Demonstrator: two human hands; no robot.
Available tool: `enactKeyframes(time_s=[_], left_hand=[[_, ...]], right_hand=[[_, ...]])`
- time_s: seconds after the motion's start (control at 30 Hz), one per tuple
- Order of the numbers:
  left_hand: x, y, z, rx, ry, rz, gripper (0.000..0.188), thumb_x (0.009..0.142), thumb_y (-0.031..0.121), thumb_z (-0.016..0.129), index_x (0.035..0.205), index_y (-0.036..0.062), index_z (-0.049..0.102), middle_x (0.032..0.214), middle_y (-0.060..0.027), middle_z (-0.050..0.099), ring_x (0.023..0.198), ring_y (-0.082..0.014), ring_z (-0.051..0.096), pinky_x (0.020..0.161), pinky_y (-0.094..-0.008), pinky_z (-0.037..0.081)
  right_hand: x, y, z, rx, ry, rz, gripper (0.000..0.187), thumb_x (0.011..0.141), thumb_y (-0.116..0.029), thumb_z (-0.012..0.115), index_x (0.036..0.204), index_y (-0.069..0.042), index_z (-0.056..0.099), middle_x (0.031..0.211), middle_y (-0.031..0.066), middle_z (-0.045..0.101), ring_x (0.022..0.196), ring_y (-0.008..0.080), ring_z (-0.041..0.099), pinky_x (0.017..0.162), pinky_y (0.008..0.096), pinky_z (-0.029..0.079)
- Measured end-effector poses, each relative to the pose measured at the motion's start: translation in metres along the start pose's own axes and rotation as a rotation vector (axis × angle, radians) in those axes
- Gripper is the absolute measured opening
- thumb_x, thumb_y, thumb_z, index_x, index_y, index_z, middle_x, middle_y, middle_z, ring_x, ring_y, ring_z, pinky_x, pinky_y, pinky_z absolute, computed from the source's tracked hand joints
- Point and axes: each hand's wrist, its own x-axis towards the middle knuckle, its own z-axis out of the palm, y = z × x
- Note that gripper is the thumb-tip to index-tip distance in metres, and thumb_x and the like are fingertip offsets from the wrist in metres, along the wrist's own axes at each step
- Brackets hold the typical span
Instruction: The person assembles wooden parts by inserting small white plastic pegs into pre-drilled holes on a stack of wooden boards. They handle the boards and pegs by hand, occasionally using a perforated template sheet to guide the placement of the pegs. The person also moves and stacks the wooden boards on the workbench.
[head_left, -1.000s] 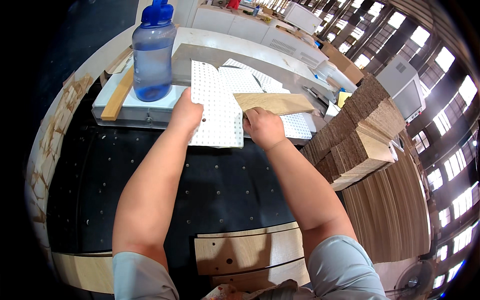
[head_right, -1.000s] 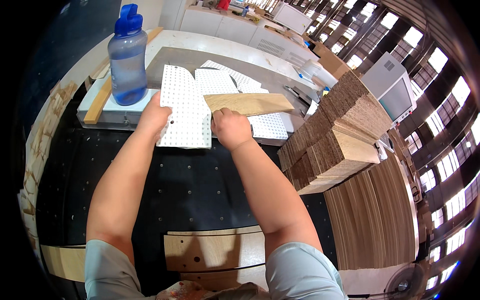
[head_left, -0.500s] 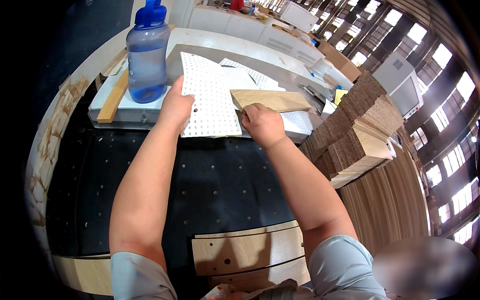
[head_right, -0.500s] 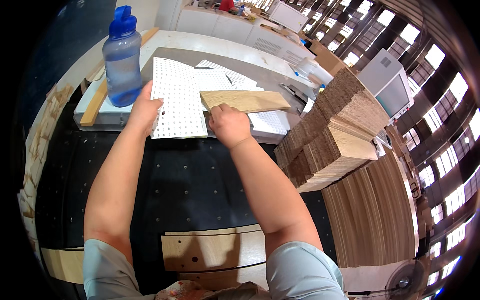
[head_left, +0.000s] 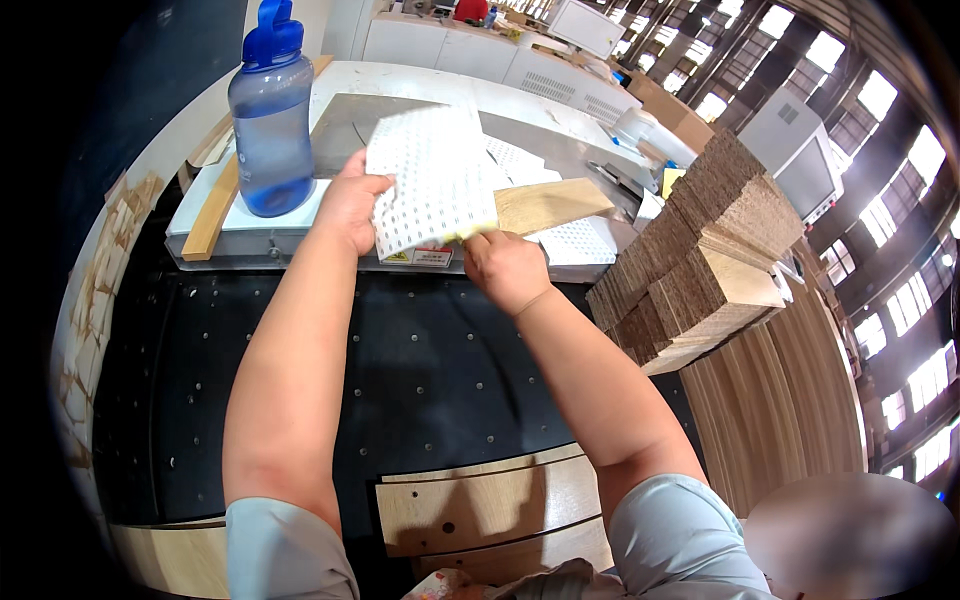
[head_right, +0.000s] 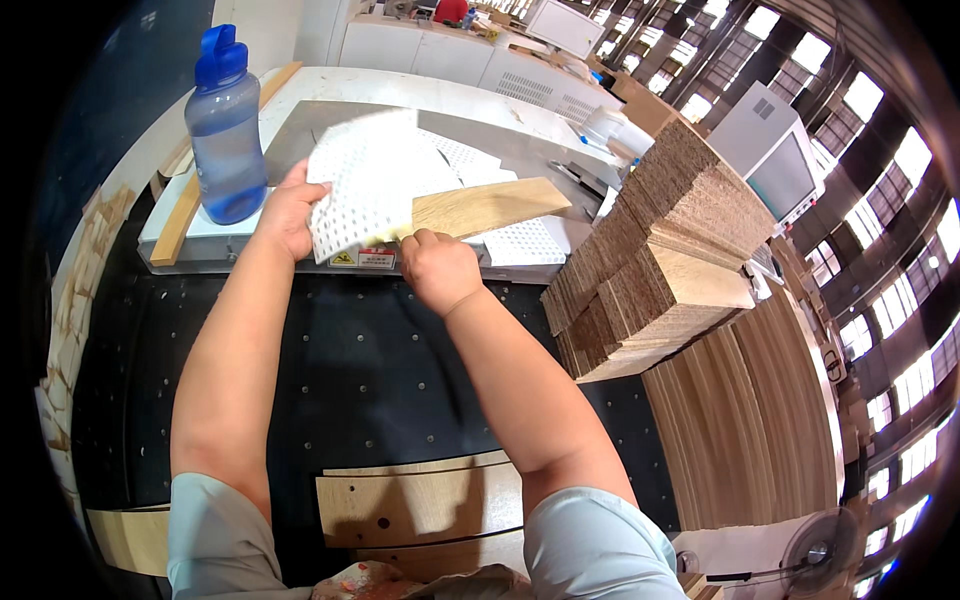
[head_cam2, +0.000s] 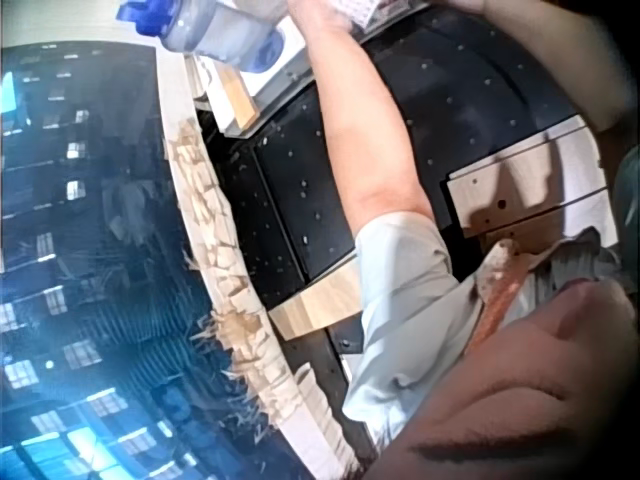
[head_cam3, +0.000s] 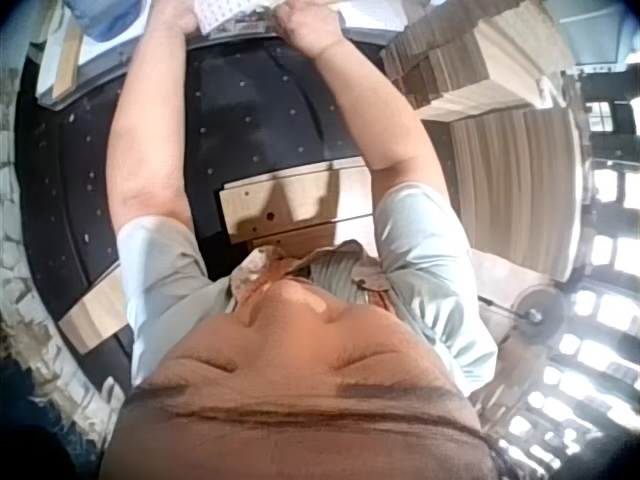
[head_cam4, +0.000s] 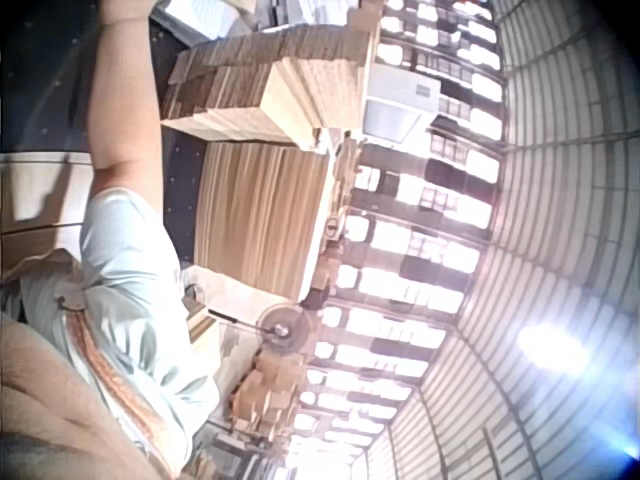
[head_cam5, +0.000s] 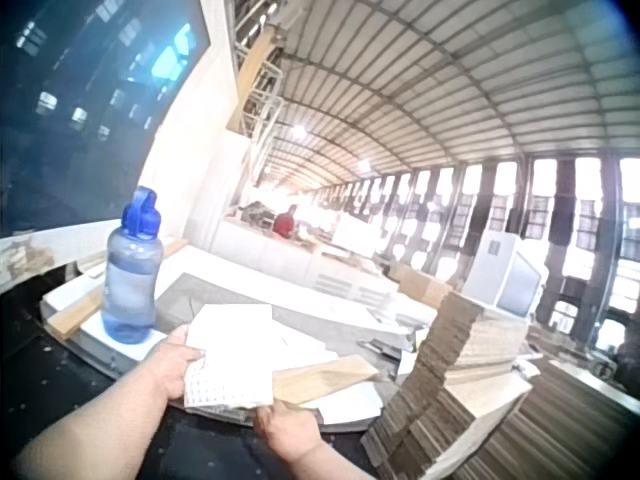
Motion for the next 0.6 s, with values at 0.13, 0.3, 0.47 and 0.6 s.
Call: enactKeyframes(time_s=[0.13,0.3,0.47,0.6], left_hand=[[0.006,-0.013,0.002,0.158,0.004,-0.125,0.053,0.08,-0.013,0.042,0.13,0.0024,0.039,0.119,-0.0187,0.053,0.105,-0.0279,0.057,0.081,-0.0406,0.051],[0.013,-0.011,0.0,0.527,0.06,-0.095,0.057,0.076,-0.017,0.04,0.13,-0.0016,0.041,0.117,-0.0175,0.057,0.105,-0.026,0.058,0.088,-0.0364,0.047],[0.026,0.003,-0.019,0.736,0.087,-0.002,0.065,0.067,-0.022,0.037,0.128,-0.0014,0.046,0.116,-0.0155,0.059,0.106,-0.0219,0.059,0.088,-0.0308,0.046],[0.031,0.004,-0.031,0.73,0.058,0.019,0.068,0.067,-0.022,0.037,0.13,0.0003,0.045,0.117,-0.0145,0.059,0.105,-0.0208,0.059,0.088,-0.0294,0.045]], right_hand=[[-0.007,0.004,-0.003,0.042,0.028,-0.008,0.013,0.069,-0.018,0.064,0.073,-0.009,0.056,0.073,0.0064,0.055,0.067,0.024,0.06,0.053,0.0342,0.05],[-0.009,0.008,-0.013,0.026,0.03,-0.013,0.014,0.068,-0.017,0.064,0.074,-0.01,0.054,0.073,0.0053,0.055,0.067,0.0234,0.06,0.053,0.0341,0.05],[-0.007,0.01,-0.017,0.057,0.092,-0.016,0.013,0.068,-0.015,0.063,0.072,-0.01,0.052,0.072,0.0043,0.055,0.066,0.0228,0.06,0.054,0.0347,0.049],[-0.003,0.013,-0.025,0.068,0.117,-0.035,0.012,0.069,-0.015,0.063,0.072,-0.01,0.052,0.071,0.005,0.055,0.065,0.0232,0.059,0.054,0.0347,0.049]])
